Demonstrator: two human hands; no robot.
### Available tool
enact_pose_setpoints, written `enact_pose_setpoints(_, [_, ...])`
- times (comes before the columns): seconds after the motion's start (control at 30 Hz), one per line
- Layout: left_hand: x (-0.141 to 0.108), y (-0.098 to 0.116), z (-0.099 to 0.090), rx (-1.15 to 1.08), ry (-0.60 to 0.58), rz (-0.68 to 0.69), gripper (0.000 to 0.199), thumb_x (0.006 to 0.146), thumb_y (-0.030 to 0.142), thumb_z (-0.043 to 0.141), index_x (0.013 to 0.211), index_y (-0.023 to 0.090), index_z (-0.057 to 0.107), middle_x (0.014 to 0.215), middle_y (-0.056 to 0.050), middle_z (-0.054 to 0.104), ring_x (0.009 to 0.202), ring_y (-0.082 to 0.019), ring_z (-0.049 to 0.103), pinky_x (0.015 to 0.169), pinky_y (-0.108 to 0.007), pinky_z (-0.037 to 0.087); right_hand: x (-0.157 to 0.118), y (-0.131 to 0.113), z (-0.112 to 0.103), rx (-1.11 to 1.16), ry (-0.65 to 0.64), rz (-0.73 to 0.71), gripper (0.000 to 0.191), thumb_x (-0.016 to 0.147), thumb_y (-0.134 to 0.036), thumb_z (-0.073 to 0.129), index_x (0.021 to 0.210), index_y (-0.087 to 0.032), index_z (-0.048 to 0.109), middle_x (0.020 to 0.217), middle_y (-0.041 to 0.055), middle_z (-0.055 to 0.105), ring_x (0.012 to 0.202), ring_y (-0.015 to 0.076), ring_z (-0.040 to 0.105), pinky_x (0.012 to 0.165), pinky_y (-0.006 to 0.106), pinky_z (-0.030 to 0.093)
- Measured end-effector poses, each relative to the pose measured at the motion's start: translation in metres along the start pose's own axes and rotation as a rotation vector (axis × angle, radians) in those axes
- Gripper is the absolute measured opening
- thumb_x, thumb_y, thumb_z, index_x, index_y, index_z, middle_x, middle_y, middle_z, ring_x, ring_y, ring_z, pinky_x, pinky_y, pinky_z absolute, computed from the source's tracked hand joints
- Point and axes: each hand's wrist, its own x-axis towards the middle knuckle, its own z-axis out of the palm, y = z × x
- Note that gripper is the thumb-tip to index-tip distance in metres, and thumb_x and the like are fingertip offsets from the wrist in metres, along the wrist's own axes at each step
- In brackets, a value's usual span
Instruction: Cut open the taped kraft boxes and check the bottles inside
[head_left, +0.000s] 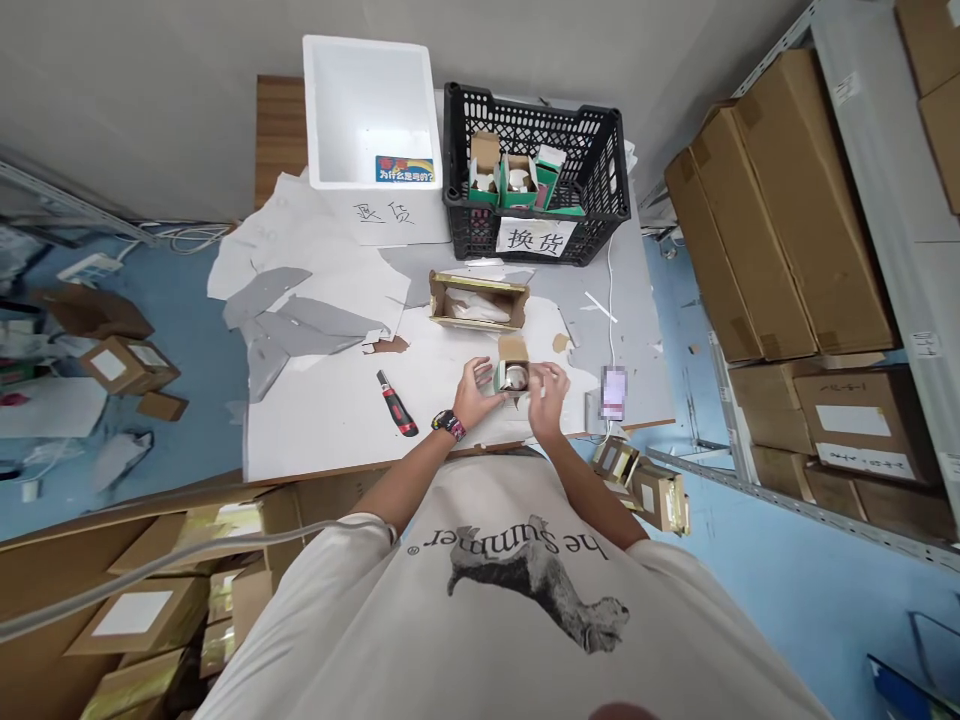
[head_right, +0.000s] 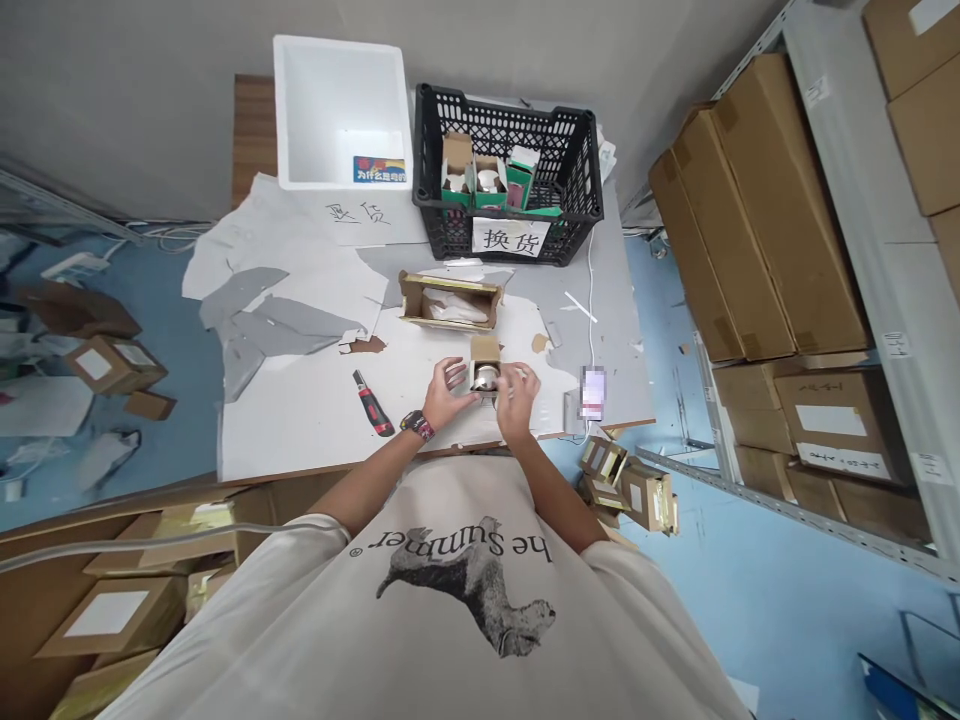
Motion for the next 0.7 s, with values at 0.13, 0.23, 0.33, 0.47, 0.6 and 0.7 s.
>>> enact_pose_setpoints(0.13, [-0.002,0.010,-0.003,0.024,-0.094,0.030,0.069,0.089,0.065,0.086,0.137,0.024,0.057,0.154,-0.019,0.066,0.147,-0.035,0.065,0.123,-0.059,0.056,0.022,0.012,-0.006,0.421,-0.093,0.287,0.062,0.106,-0.073,0.045,0.129,-0.022,0.073,0.138,0.0157,0.075,0.129,0.0292,0.068,0.104,0.046,0.062])
enact_pose_setpoints(0.23, [0.006,0.019,-0.005,0.025,-0.196,0.042,0.051,0.100,0.067,0.071,0.127,0.025,0.060,0.143,-0.014,0.072,0.138,-0.030,0.070,0.121,-0.052,0.056,0.035,0.010,-0.008,0.443,-0.247,0.227,0.060,0.092,-0.065,0.072,0.134,-0.022,0.074,0.151,0.0156,0.074,0.134,0.0291,0.069,0.109,0.045,0.061])
enact_pose_setpoints(0.33, [0.013,0.020,0.001,0.042,-0.163,0.003,0.048,0.103,0.064,0.064,0.129,0.025,0.055,0.134,-0.013,0.077,0.128,-0.027,0.075,0.115,-0.049,0.058,0.037,0.002,-0.006,0.419,-0.282,0.170,0.063,0.086,-0.054,0.079,0.140,-0.022,0.074,0.154,0.0157,0.073,0.139,0.0299,0.067,0.115,0.047,0.059])
enact_pose_setpoints(0.47, [0.015,0.020,0.016,-0.007,-0.034,0.034,0.050,0.103,0.051,0.063,0.143,0.025,0.049,0.139,-0.017,0.078,0.136,-0.026,0.073,0.119,-0.053,0.057,0.030,-0.008,-0.010,0.453,-0.213,0.077,0.048,0.091,-0.047,0.072,0.131,-0.022,0.080,0.152,0.0152,0.075,0.146,0.0304,0.064,0.122,0.049,0.056])
enact_pose_setpoints(0.6, [0.007,0.022,0.008,0.039,-0.040,0.073,0.019,0.105,0.039,0.053,0.110,0.026,0.065,0.151,-0.016,0.074,0.149,-0.030,0.066,0.125,-0.058,0.052,0.015,-0.005,-0.025,0.415,-0.249,-0.019,0.043,0.105,-0.048,0.057,0.132,-0.025,0.081,0.164,0.0149,0.067,0.155,0.0327,0.059,0.119,0.052,0.058])
enact_pose_setpoints(0.7, [0.000,0.020,-0.012,0.090,-0.155,0.169,0.023,0.105,0.036,0.047,0.108,0.025,0.068,0.162,-0.016,0.067,0.154,-0.032,0.061,0.129,-0.059,0.048,0.007,0.006,-0.028,0.234,-0.354,-0.173,0.047,0.105,-0.051,0.067,0.144,-0.027,0.077,0.172,0.0159,0.059,0.160,0.0336,0.054,0.125,0.052,0.053])
